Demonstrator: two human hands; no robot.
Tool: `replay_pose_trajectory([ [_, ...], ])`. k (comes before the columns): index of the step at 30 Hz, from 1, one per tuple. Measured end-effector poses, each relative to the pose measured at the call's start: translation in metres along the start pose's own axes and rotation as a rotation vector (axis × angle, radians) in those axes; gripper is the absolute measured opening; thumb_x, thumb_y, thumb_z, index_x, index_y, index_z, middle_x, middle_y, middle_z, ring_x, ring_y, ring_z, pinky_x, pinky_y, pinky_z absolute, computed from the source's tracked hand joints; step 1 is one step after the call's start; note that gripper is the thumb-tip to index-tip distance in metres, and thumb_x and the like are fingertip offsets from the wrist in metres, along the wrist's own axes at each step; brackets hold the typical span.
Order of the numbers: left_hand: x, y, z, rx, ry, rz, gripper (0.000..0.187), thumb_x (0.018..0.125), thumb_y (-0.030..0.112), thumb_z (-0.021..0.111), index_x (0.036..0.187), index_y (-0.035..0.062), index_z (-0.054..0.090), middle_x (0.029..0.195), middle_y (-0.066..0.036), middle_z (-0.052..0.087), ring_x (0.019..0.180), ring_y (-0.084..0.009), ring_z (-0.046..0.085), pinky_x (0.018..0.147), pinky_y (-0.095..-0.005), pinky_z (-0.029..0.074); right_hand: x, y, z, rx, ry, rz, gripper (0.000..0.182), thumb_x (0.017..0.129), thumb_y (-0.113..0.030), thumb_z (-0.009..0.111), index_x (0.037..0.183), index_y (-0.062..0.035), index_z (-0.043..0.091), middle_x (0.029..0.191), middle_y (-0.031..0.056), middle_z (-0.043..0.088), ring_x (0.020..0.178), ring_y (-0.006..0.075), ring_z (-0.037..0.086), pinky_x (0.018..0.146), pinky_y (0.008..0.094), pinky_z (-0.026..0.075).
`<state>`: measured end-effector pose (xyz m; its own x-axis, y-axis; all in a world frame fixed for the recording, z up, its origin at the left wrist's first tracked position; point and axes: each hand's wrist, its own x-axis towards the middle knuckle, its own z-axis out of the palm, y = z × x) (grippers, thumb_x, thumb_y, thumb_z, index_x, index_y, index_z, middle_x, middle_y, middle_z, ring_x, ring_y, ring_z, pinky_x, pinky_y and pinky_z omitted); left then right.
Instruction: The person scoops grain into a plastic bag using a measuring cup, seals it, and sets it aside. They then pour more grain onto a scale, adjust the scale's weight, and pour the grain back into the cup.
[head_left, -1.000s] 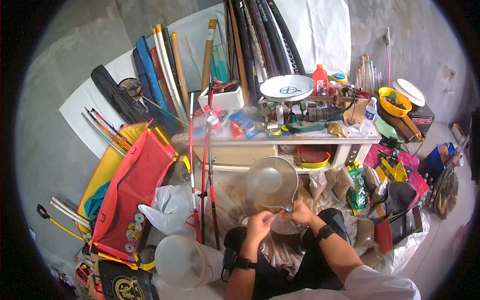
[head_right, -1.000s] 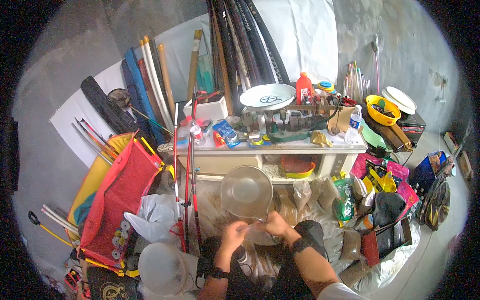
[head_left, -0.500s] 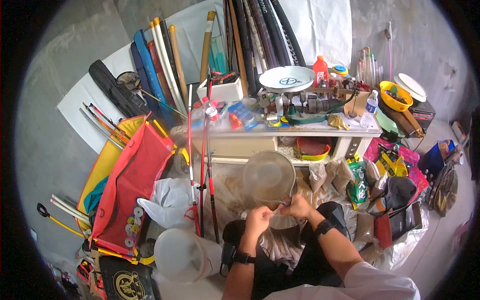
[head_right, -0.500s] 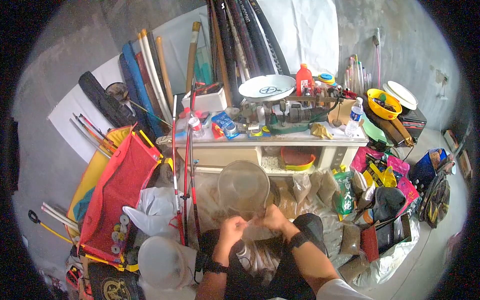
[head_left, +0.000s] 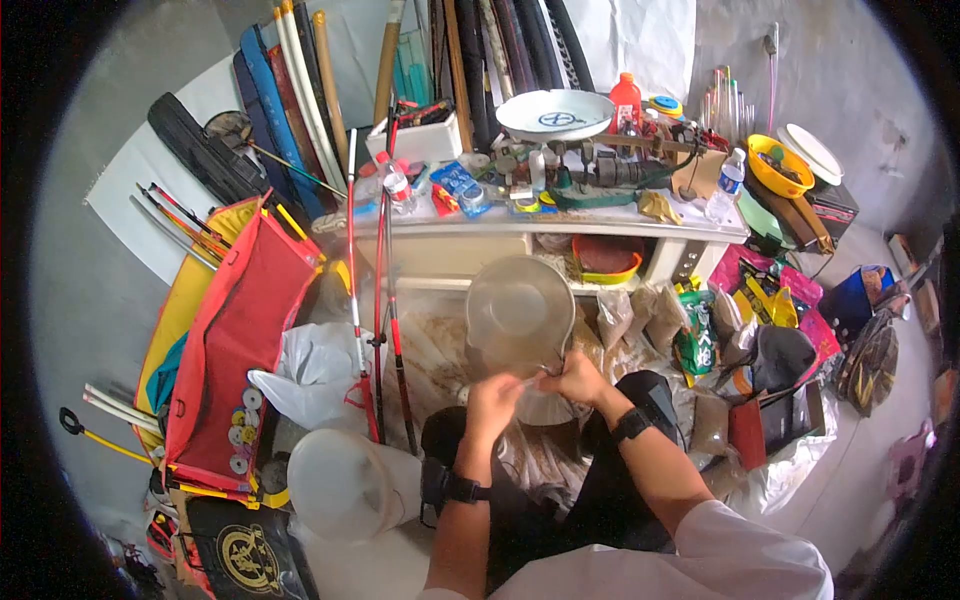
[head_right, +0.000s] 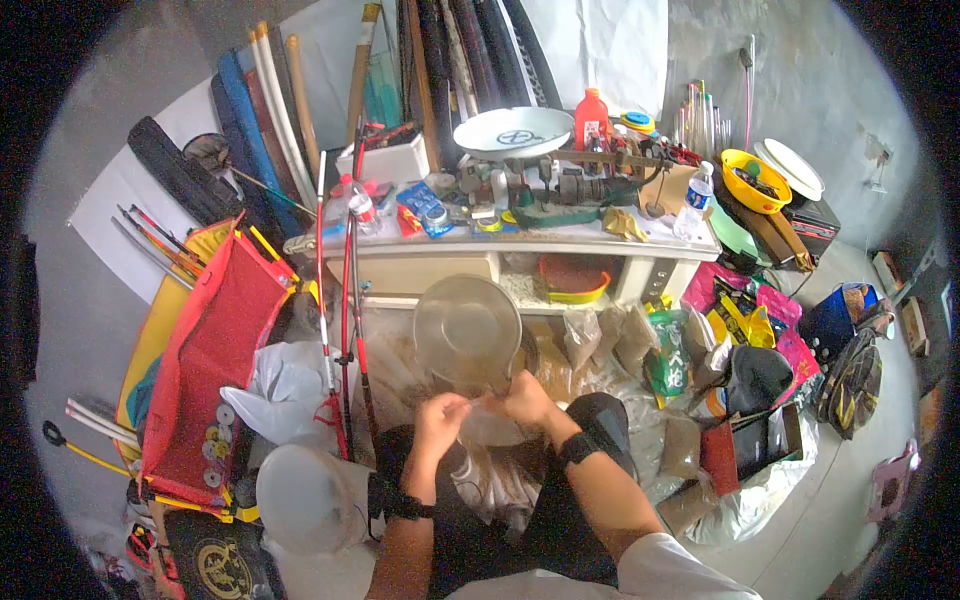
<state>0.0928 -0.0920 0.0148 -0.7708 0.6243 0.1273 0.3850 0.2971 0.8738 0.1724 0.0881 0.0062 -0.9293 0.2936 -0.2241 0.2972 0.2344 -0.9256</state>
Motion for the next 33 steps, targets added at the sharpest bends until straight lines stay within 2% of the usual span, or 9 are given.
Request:
replay_pose_trajectory([
  [4,0.001,-0.007,0.002,-0.110,0.047,-0.011,0.012,0.079,0.009,0.067,0.086,-0.0014,0.066,0.079,-0.007,0.068,0.075,-0.0129,0.062,0.071,-0.0282,0.048,-0.003,-0.017,-0.004,0.110,-0.043,0.039,0.025,0.071,-0.012,0.074,0.092,-0.0012,0.067,0.077,0.0016,0.065,0.070,0.0100,0.057,0.064,0.0273,0.047],
  [6,0.004,-0.025,0.006,-0.158,0.065,-0.017,0.013,0.079,0.010,0.067,0.087,0.0000,0.066,0.082,-0.006,0.067,0.076,-0.0119,0.060,0.072,-0.0278,0.048,-0.004,-0.009,0.000,0.088,0.140,-0.254,0.034,0.071,-0.009,0.072,0.103,-0.0009,0.063,0.086,0.0039,0.066,0.076,0.0121,0.059,0.068,0.0272,0.048],
  [7,0.002,-0.017,0.003,-0.224,0.050,0.003,0.012,0.080,0.011,0.067,0.086,-0.0001,0.066,0.083,-0.005,0.067,0.078,-0.0120,0.060,0.074,-0.0276,0.047,0.012,0.018,-0.001,0.184,0.000,-0.176,0.041,0.071,-0.005,0.072,0.110,-0.0001,0.059,0.093,0.0069,0.065,0.081,0.0143,0.061,0.072,0.0284,0.050],
  [8,0.002,-0.015,0.003,-0.228,0.061,0.007,0.013,0.081,0.011,0.066,0.087,-0.0003,0.066,0.084,-0.005,0.066,0.079,-0.0122,0.059,0.075,-0.0278,0.047,0.003,0.000,-0.006,0.269,-0.084,-0.039,0.038,0.070,-0.003,0.071,0.106,0.0024,0.060,0.092,0.0078,0.066,0.081,0.0161,0.062,0.073,0.0299,0.050],
  [9,0.003,-0.015,0.003,-0.225,0.059,0.016,0.014,0.082,0.012,0.065,0.088,-0.0007,0.065,0.084,-0.004,0.066,0.079,-0.0124,0.059,0.076,-0.0278,0.047,0.004,0.004,-0.004,0.329,-0.069,-0.026,0.030,0.069,-0.016,0.075,0.090,0.0029,0.066,0.081,0.0064,0.066,0.072,0.0142,0.060,0.066,0.0294,0.048],
  [17,0.007,-0.018,0.002,-0.308,0.029,-0.036,0.013,0.086,0.009,0.058,0.090,-0.0022,0.064,0.082,-0.005,0.066,0.076,-0.0109,0.059,0.072,-0.0259,0.046,0.012,0.009,-0.006,0.402,-0.154,0.005,0.026,0.062,-0.009,0.073,0.082,0.0052,0.066,0.079,0.0056,0.065,0.071,0.0140,0.058,0.064,0.0275,0.045],
  [19,0.007,-0.019,0.002,-0.332,0.035,-0.051,0.012,0.084,0.007,0.058,0.089,-0.0035,0.063,0.082,-0.008,0.067,0.077,-0.0120,0.061,0.073,-0.0267,0.047,0.013,0.013,-0.010,0.307,-0.191,0.044,0.027,0.065,-0.003,0.069,0.090,0.0045,0.066,0.082,0.0063,0.065,0.076,0.0142,0.059,0.074,0.0252,0.046],
  [20,0.008,-0.020,0.002,-0.326,0.018,-0.032,0.012,0.084,0.005,0.056,0.088,-0.0036,0.063,0.081,-0.008,0.067,0.076,-0.0119,0.060,0.072,-0.0267,0.047,0.014,0.014,-0.009,0.286,-0.153,0.035,0.024,0.061,-0.011,0.072,0.079,0.0036,0.068,0.075,0.0065,0.064,0.069,0.0152,0.058,0.063,0.0284,0.045],
  [33,0.007,-0.020,0.001,-0.359,-0.016,-0.012,0.011,0.084,0.004,0.054,0.088,-0.0029,0.062,0.078,-0.006,0.065,0.073,-0.0105,0.058,0.069,-0.0254,0.046,0.001,-0.007,-0.012,0.084,-0.107,0.021,0.030,0.068,-0.021,0.075,0.088,0.0015,0.069,0.078,0.0069,0.066,0.072,0.0162,0.059,0.067,0.0304,0.046],
])
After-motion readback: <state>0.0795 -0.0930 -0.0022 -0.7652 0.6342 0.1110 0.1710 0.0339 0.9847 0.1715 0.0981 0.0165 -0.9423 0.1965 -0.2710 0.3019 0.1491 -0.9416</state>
